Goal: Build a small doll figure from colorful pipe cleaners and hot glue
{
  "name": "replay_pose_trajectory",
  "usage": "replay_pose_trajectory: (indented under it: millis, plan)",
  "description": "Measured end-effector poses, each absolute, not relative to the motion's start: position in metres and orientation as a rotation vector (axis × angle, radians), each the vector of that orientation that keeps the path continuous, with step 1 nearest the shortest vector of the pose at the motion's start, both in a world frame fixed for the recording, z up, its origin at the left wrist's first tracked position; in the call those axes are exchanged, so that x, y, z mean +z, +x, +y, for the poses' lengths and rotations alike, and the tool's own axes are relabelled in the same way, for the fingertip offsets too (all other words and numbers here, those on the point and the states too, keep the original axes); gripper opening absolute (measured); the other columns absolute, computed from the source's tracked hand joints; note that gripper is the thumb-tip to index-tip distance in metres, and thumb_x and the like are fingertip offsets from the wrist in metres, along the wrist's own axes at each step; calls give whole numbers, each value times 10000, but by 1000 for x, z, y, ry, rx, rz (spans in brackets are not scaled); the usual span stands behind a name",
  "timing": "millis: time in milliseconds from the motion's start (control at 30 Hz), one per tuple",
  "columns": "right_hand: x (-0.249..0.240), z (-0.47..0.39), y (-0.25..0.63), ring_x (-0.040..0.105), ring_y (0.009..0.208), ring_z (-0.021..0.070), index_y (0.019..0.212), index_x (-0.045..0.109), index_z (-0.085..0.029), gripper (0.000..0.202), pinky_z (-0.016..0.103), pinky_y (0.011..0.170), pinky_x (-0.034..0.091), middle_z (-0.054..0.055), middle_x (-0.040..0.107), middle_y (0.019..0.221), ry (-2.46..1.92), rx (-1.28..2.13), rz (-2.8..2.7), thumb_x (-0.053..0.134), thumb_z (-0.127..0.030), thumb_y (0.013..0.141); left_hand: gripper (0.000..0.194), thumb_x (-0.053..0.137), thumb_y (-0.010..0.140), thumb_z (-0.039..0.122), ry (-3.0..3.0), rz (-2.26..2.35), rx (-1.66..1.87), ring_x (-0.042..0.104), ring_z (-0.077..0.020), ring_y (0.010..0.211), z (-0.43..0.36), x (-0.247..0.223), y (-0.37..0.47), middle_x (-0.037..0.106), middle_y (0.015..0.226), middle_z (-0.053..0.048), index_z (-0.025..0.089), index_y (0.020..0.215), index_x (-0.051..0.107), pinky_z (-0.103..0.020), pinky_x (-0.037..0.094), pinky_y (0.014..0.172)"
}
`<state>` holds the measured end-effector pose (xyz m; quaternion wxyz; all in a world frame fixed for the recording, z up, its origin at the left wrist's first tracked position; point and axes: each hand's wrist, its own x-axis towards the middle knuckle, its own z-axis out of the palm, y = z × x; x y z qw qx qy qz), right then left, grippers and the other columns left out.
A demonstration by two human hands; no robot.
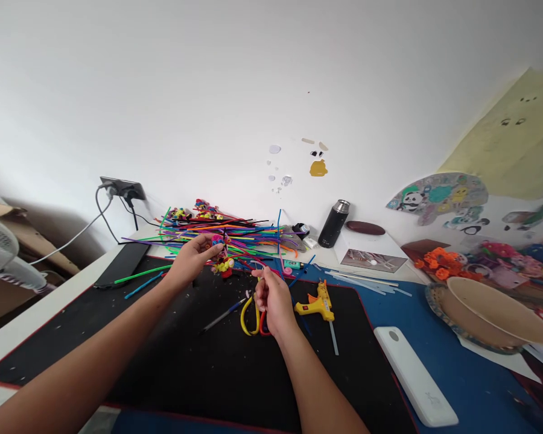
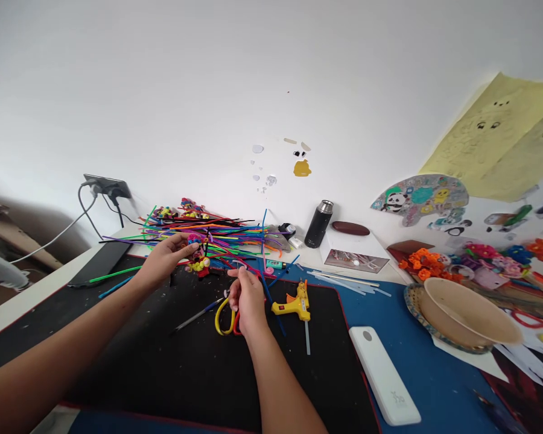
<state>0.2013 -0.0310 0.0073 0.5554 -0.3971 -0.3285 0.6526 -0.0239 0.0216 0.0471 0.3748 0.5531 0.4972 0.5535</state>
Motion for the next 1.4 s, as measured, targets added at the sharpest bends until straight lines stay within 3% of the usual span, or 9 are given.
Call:
replay_pose_trajectory:
  millis: [233, 400, 733, 1267, 1400]
  plan:
    - [8, -32, 199, 399, 388, 80, 935, 757, -156, 610, 214, 382, 194, -64, 512, 526, -933, 1551, -789, 817, -740, 770, 651, 937, 620, 723, 1392, 1289, 1254, 763, -280, 764, 24, 38, -24, 788, 795, -50, 223, 989, 743, -392, 614, 724]
    - [12, -35, 199, 396, 396, 81, 924, 754, -161, 584, 213, 382, 191, -62, 511, 522, -934, 1560, -788, 813, -724, 782, 650, 927, 657, 691, 1393, 1275, 1162, 755, -260, 720, 32, 25, -28, 794, 780, -46, 221, 1061, 730, -346, 572, 643]
    - [14, -35, 200, 408, 403, 82, 935, 753, -163, 569, 216, 388, 196, -60, 520, 536, -931, 1570, -783, 814, -712, 796, 659, 959, 573, 658, 1340, 1354, 1002, 743, -254, 657, 36, 9, -29, 818, 775, -71, 202, 1000, 752, -311, 530, 552]
    - [12, -34, 200, 412, 407, 82, 940, 757, -166, 585, 215, 386, 208, -56, 524, 539, -949, 1571, -811, 811, -729, 792, 447, 940, 553, 592, 1462, 1479, 991, 657, -229, 545, 47, 2, -31, 764, 665, -31, 246, 809, 819, -314, 506, 495]
    - [11, -34, 200, 407, 404, 79, 931, 756, -169, 586, 211, 382, 206, -59, 518, 533, -949, 1572, -811, 817, -735, 791, 407, 899, 578, 597, 1625, 1583, 985, 685, -260, 615, 50, -1, -33, 771, 708, -39, 272, 810, 816, -319, 491, 517]
